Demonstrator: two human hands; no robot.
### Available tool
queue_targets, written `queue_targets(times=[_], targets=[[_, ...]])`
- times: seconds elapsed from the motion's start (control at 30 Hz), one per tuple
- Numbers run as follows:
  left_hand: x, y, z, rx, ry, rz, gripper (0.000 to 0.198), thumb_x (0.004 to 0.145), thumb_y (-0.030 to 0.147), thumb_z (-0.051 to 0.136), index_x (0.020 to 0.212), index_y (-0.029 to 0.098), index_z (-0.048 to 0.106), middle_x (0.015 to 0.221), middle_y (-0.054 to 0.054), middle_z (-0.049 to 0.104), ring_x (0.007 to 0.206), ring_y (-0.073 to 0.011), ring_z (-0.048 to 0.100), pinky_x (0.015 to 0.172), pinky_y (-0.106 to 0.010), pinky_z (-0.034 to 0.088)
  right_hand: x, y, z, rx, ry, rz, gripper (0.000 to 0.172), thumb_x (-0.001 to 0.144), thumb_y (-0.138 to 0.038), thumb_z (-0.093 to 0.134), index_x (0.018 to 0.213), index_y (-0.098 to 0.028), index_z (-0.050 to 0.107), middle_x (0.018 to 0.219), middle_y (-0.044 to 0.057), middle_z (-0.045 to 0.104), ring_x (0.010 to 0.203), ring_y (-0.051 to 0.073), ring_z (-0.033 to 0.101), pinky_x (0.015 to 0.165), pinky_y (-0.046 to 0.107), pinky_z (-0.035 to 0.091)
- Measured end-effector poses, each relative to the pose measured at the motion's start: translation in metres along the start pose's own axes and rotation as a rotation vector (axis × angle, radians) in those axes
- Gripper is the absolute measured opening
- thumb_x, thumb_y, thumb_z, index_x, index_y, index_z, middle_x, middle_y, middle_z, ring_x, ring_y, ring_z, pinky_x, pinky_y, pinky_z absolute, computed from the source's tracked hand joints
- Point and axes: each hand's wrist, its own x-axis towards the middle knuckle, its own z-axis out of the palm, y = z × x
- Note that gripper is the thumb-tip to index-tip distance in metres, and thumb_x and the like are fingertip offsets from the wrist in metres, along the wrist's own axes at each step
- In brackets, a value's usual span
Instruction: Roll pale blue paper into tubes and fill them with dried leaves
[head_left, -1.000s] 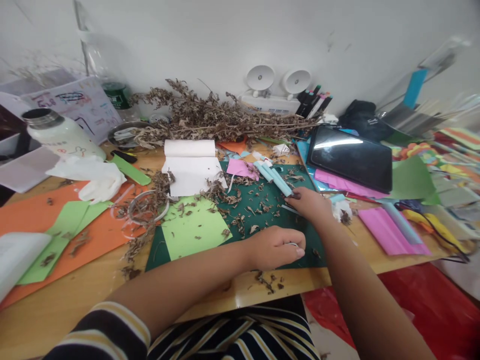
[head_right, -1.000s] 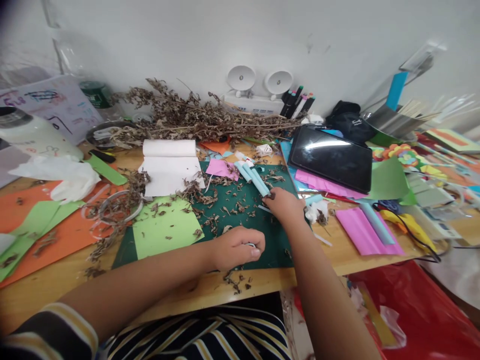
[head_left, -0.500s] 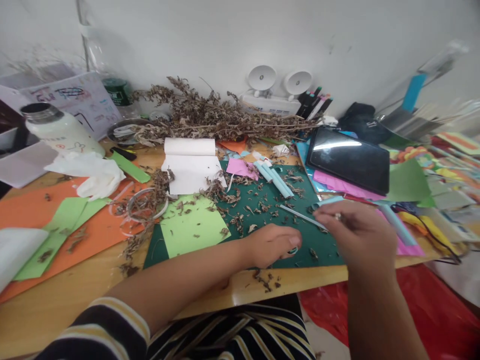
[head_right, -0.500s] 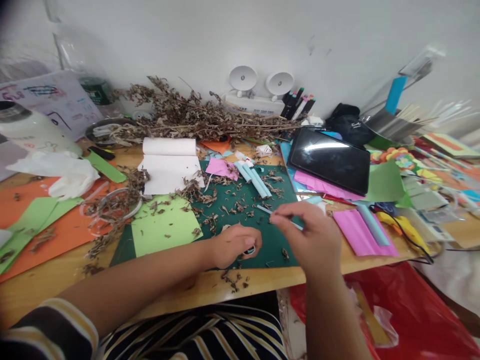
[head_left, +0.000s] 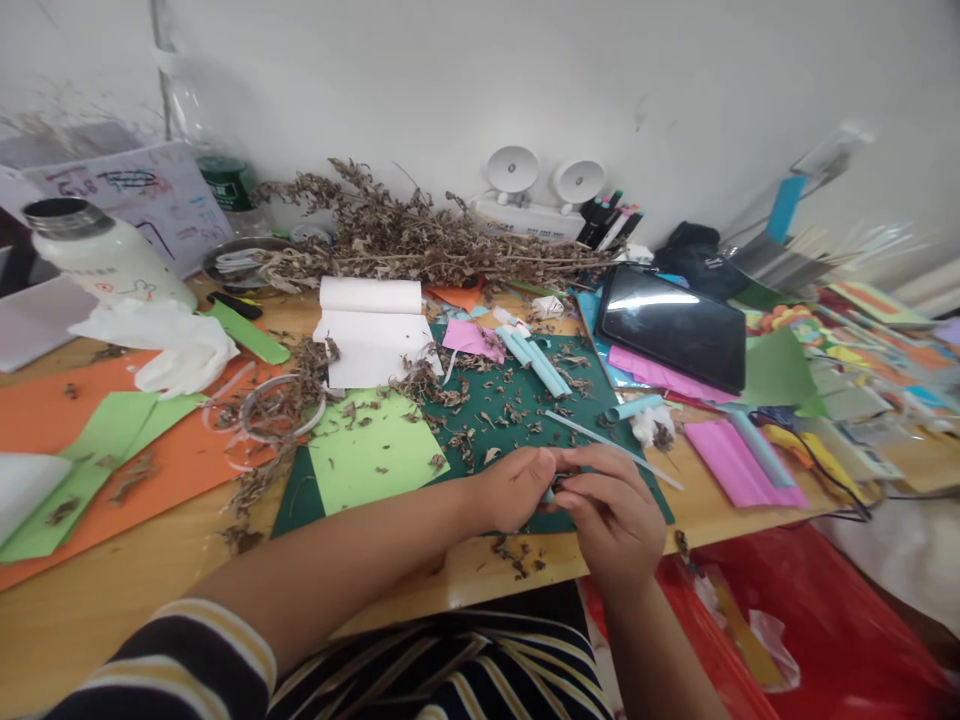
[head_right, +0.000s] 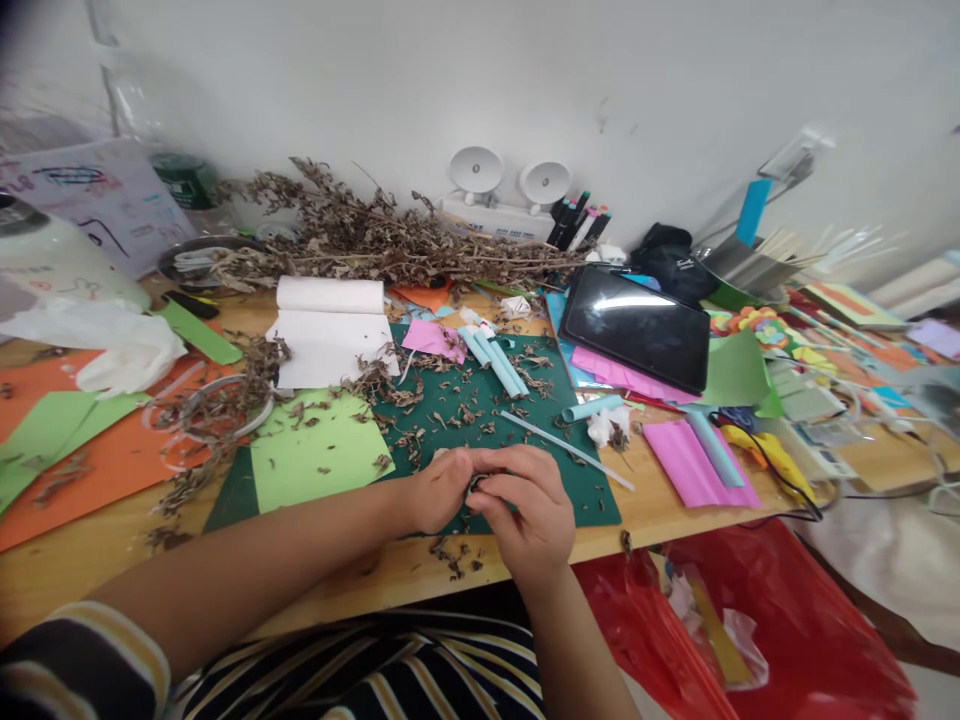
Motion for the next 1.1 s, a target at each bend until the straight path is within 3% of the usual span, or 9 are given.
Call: queue_targets(times=[0.07,0.2,0.3,0.43,0.6,0.7,0.87,1.0,1.1], targets=[[0.0,0.0,-0.001,0.046,-0.044,0.021,0.071,0.07,0.067,-0.002,0.067,0.012,0.043,0.06,-0.001,0.042,0.054,-0.009,0.038,0.056,-0.023,0.037,0.001,-0.001,-0.005,-0.063,-0.069,-0.025,0.006,0.073,-0.018,0.051,0.074,-0.02,0.056,0.091,0.005,0.054,0.086,0.018,0.049,0.075,0.037,0.04],[0.0,0.004,-0.004,0.097,-0.072,0.027,0.063,0.072,0.066,0.003,0.062,0.014,0.037,0.056,0.0,0.039,0.054,-0.0091,0.037,0.054,-0.023,0.035,0.001,-0.006,-0.019,-0.253,-0.268,-0.072,0.019,0.078,-0.023,0.041,0.083,-0.02,0.059,0.108,0.009,0.045,0.097,0.024,0.043,0.08,0.043,0.035],[0.0,0.007,-0.005,0.091,-0.073,0.014,0.056,0.075,0.063,0.009,0.064,0.015,0.036,0.055,0.002,0.037,0.052,-0.0083,0.036,0.051,-0.021,0.032,0.002,-0.011,-0.027,-0.37,-0.33,-0.073,0.02,0.074,-0.016,0.044,0.088,-0.02,0.058,0.097,0.008,0.044,0.09,0.021,0.044,0.075,0.038,0.037],[0.0,0.007,-0.004,0.085,-0.085,0.008,0.054,0.077,0.061,0.01,0.063,0.015,0.034,0.054,0.003,0.036,0.05,-0.0076,0.034,0.048,-0.02,0.03,0.008,-0.016,-0.03,-0.285,-0.339,-0.065,0.021,0.071,-0.007,0.048,0.088,-0.019,0.054,0.08,0.005,0.047,0.076,0.015,0.047,0.065,0.03,0.041],[0.0,0.006,-0.003,0.027,-0.069,0.011,0.052,0.077,0.061,0.01,0.064,0.016,0.032,0.053,0.004,0.035,0.049,-0.0073,0.034,0.049,-0.021,0.031,0.012,-0.017,-0.027,-0.258,-0.306,-0.058,0.017,0.07,-0.007,0.052,0.083,-0.019,0.051,0.077,0.003,0.057,0.073,0.013,0.051,0.064,0.028,0.043],[0.0,0.007,-0.003,0.062,-0.059,0.008,0.053,0.077,0.062,0.009,0.062,0.016,0.032,0.054,0.003,0.036,0.051,-0.0081,0.035,0.052,-0.022,0.032,0.012,-0.017,-0.03,-0.354,-0.321,-0.134,0.013,0.069,-0.011,0.055,0.079,-0.02,0.053,0.074,0.002,0.061,0.072,0.015,0.051,0.067,0.031,0.041],[0.0,0.007,-0.003,0.086,-0.063,0.004,0.054,0.077,0.062,0.008,0.064,0.016,0.034,0.054,0.003,0.037,0.052,-0.0083,0.035,0.052,-0.021,0.032,0.007,-0.015,-0.037,-0.485,-0.337,-0.263,0.02,0.068,-0.026,0.055,0.088,-0.021,0.057,0.083,0.005,0.062,0.078,0.021,0.049,0.071,0.037,0.037],[-0.001,0.006,-0.003,0.08,-0.09,-0.008,0.057,0.075,0.063,0.007,0.068,0.015,0.036,0.056,0.002,0.039,0.052,-0.0084,0.037,0.053,-0.021,0.033,0.005,-0.012,-0.041,-0.452,-0.311,-0.211,0.027,0.07,-0.032,0.05,0.094,-0.021,0.057,0.1,0.007,0.055,0.089,0.024,0.048,0.079,0.041,0.036],[-0.001,0.006,-0.004,0.096,-0.098,-0.016,0.059,0.075,0.063,0.005,0.067,0.015,0.037,0.055,0.002,0.039,0.053,-0.0089,0.038,0.054,-0.022,0.034,0.008,-0.013,-0.041,-0.461,-0.364,-0.176,0.027,0.071,-0.035,0.049,0.093,-0.023,0.058,0.111,0.007,0.049,0.099,0.027,0.043,0.084,0.043,0.033]])
